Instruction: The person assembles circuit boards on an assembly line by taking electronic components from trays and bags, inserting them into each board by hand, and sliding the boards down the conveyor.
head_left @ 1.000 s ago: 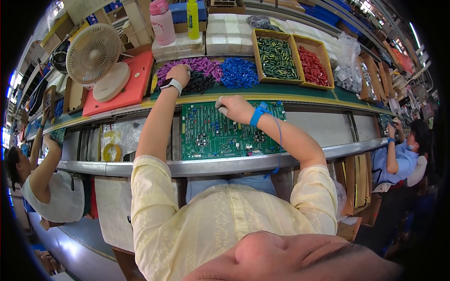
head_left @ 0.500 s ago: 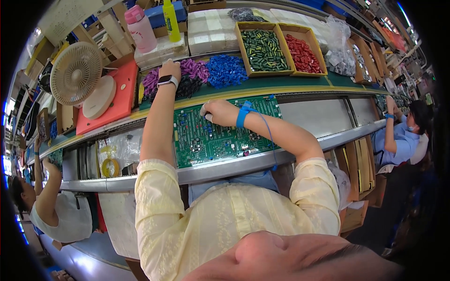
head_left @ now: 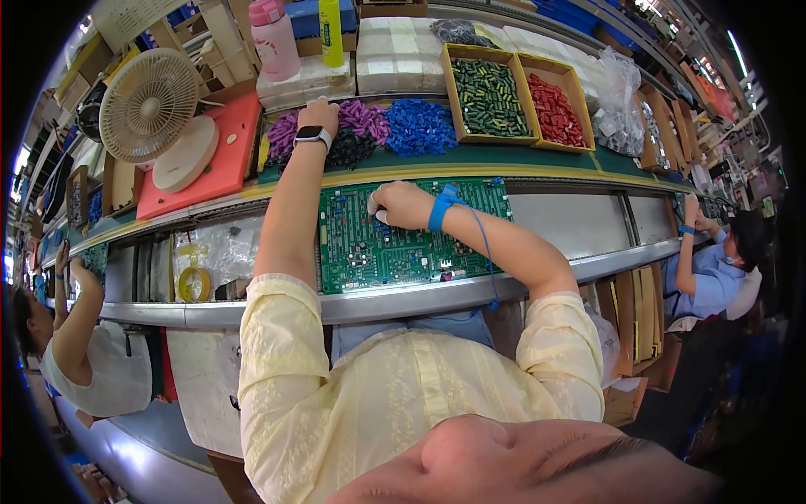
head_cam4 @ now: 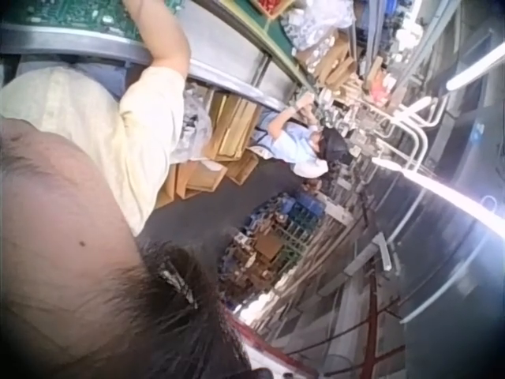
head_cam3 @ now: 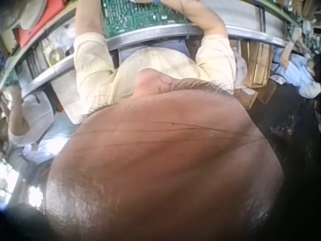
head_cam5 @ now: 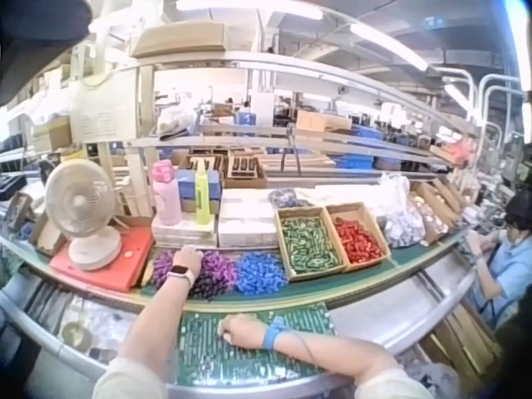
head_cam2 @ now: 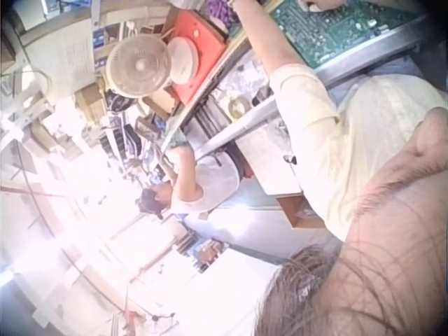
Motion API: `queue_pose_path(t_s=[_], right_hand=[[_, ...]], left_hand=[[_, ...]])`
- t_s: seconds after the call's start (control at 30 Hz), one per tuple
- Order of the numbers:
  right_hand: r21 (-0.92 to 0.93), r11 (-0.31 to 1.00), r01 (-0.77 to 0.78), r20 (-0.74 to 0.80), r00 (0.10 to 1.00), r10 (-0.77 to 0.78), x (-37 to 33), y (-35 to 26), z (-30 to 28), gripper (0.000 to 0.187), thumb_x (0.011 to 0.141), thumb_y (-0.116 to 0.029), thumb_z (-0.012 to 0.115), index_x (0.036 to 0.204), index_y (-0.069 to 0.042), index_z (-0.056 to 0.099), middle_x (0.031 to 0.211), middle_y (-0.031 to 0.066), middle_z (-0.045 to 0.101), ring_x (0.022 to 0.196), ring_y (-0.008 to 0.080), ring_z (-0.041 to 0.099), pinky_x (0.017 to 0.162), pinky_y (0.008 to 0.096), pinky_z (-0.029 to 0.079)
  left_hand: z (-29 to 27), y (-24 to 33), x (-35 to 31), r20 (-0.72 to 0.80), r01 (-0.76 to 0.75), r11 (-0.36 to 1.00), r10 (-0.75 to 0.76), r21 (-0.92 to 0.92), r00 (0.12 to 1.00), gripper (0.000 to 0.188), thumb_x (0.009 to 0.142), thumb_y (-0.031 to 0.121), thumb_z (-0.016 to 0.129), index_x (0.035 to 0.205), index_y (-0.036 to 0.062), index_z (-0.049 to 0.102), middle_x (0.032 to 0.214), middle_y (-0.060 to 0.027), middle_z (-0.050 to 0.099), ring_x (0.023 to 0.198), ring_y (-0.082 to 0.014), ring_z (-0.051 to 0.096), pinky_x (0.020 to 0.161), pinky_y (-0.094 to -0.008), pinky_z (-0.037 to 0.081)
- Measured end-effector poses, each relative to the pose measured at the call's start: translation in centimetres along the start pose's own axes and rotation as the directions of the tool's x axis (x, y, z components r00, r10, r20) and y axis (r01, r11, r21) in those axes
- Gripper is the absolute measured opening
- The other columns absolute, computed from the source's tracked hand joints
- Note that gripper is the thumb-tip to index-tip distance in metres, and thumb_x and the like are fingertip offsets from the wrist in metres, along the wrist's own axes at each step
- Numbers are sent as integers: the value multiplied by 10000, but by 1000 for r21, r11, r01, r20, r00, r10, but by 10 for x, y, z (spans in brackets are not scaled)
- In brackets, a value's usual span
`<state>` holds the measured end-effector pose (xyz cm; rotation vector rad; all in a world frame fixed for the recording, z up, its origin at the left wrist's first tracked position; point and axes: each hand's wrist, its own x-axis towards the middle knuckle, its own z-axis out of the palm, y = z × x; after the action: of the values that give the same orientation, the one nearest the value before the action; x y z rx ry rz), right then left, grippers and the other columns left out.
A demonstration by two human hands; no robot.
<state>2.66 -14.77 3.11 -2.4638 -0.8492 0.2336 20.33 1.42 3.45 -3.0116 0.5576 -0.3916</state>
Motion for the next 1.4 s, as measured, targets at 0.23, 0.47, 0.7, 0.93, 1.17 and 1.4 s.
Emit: queue_pose_path(t_s=[0.23, 0.47, 0.7, 0.93, 1.17, 1.4], right_hand=[[10, 1000, -9, 23, 1000, 9, 0, 0, -4, 138, 719, -97, 599, 839, -38, 633, 819, 127, 631, 794, 298, 600, 732, 395, 472], [13, 1000, 11, 124, 992, -13, 0, 5, -14, 224, 733, -115, 593, 942, -61, 652, 887, 135, 644, 839, 302, 600, 750, 395, 472], [76, 988, -137, -499, 852, 157, -34, 55, -107, 226, 765, -149, 539, 941, -73, 660, 923, 155, 635, 871, 299, 603, 787, 359, 474], [16, 422, -907, -567, 339, 750, -130, 209, -182, 377, 797, -304, 540, 1114, -105, 589, 1118, 191, 568, 1039, 345, 537, 899, 410, 412], [65, 624, -779, -454, 534, 713, -143, 248, -180, 363, 795, -193, 559, 1131, -58, 572, 1101, 193, 578, 1036, 336, 541, 891, 373, 413], [-5, 624, -781, -562, 518, 644, -146, 262, -174, 312, 794, -163, 578, 1091, -69, 577, 1061, 168, 604, 1004, 334, 559, 862, 388, 435]], left_hand=[[6, -2, 1, -77, -30, 998, 26, -52, 997, 184, 832, 156, 473, 891, 103, 640, 939, -156, 568, 922, -315, 576, 763, -412, 488], [6, 5, 9, -76, -80, 996, 78, -35, 994, 164, 818, 152, 494, 873, 98, 638, 925, -159, 566, 902, -317, 576, 751, -412, 488], [4, -8, -2, -99, -114, 990, 105, -87, 989, 161, 807, 159, 507, 855, 57, 622, 908, -162, 582, 877, -323, 587, 754, -416, 484], [-32, -7, -19, -56, -8, 938, -13, -347, 998, 232, 818, 206, 498, 962, 29, 541, 856, -199, 625, 817, -349, 603, 720, -431, 477], [-44, -9, -81, -113, -28, 643, -91, -765, 989, 255, 797, 137, 599, 1022, 39, 527, 794, -132, 612, 682, -256, 588, 655, -342, 468], [-79, -3, -200, -111, -232, 516, 253, -825, 961, 145, 760, 24, 599, 905, 32, 615, 840, -92, 583, 780, -218, 572, 688, -299, 457]])
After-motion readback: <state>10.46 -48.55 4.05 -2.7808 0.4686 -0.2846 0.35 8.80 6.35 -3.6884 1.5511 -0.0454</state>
